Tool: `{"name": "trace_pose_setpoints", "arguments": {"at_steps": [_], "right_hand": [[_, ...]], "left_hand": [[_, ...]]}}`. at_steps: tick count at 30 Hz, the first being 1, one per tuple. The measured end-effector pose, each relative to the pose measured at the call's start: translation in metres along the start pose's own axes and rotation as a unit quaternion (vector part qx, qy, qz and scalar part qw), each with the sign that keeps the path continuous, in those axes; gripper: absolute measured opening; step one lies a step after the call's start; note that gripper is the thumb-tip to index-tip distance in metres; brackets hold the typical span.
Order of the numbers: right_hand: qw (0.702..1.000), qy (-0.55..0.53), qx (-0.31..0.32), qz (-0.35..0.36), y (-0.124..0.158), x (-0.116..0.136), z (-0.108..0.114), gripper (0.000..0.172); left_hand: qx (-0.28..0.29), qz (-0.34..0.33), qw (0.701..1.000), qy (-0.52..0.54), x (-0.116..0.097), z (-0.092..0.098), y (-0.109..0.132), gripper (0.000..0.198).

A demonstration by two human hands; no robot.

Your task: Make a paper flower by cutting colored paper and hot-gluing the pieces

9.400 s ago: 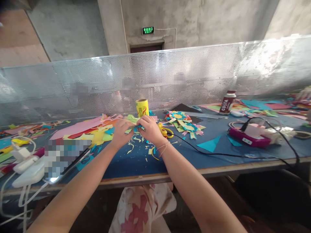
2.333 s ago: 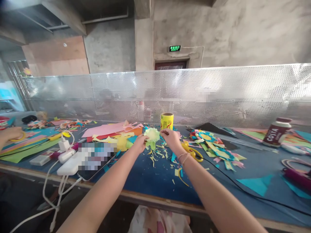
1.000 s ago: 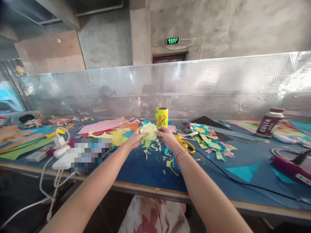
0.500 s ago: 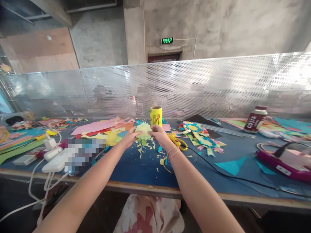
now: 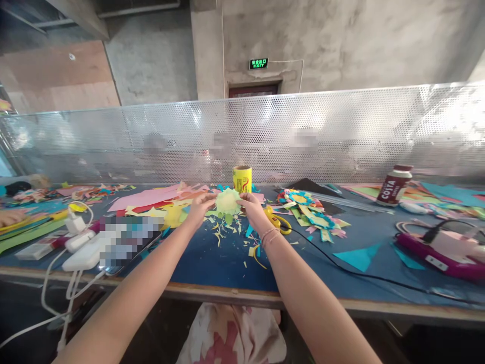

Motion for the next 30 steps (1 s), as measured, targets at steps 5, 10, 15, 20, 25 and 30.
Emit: {"name": "trace_pose_setpoints", "arguments": {"at_steps": [5, 10, 15, 20, 25, 30], "right_hand": [[1.000, -0.020, -0.013, -0.018, 0.0020, 0.0027, 0.0009, 0.028], [0.999, -0.025, -0.014, -0.022, 0.0032, 0.0042, -0.0004, 0.026], [0.999, -0.024, -0.014, -0.024, 0.0026, 0.0030, -0.0006, 0.026], [0.999, -0.018, -0.020, -0.026, 0.0010, 0.0010, 0.0010, 0.027], [0.999, -0.012, -0.019, -0.031, 0.0006, -0.0008, 0.0015, 0.026], [0.999, -0.014, -0.019, -0.030, 0.0025, 0.0011, 0.0014, 0.026]], "left_hand": [[0.007, -0.015, 1.000, -0.003, -0.0019, -0.0003, 0.0012, 0.020], [-0.018, -0.012, 1.000, -0.004, -0.0004, 0.0022, -0.0007, 0.027], [-0.048, -0.015, 0.998, -0.031, -0.0012, 0.0079, -0.0011, 0.029], [-0.054, 0.013, 0.998, -0.039, 0.0002, 0.0093, -0.0017, 0.024], [-0.061, 0.035, 0.997, -0.040, 0.0034, 0.0083, -0.0036, 0.019], [-0.056, 0.046, 0.997, -0.040, 0.0058, 0.0065, -0.0041, 0.022]]}}
Point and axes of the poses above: each hand's wrist, its own y-axis away from the middle knuckle, its own z-axis out of the back of the hand, x = y × z, the point moved 5 cm from there along -y, towards the middle knuckle, and after that the axes turned 9 degrees about -x, right-handed, at the moved point
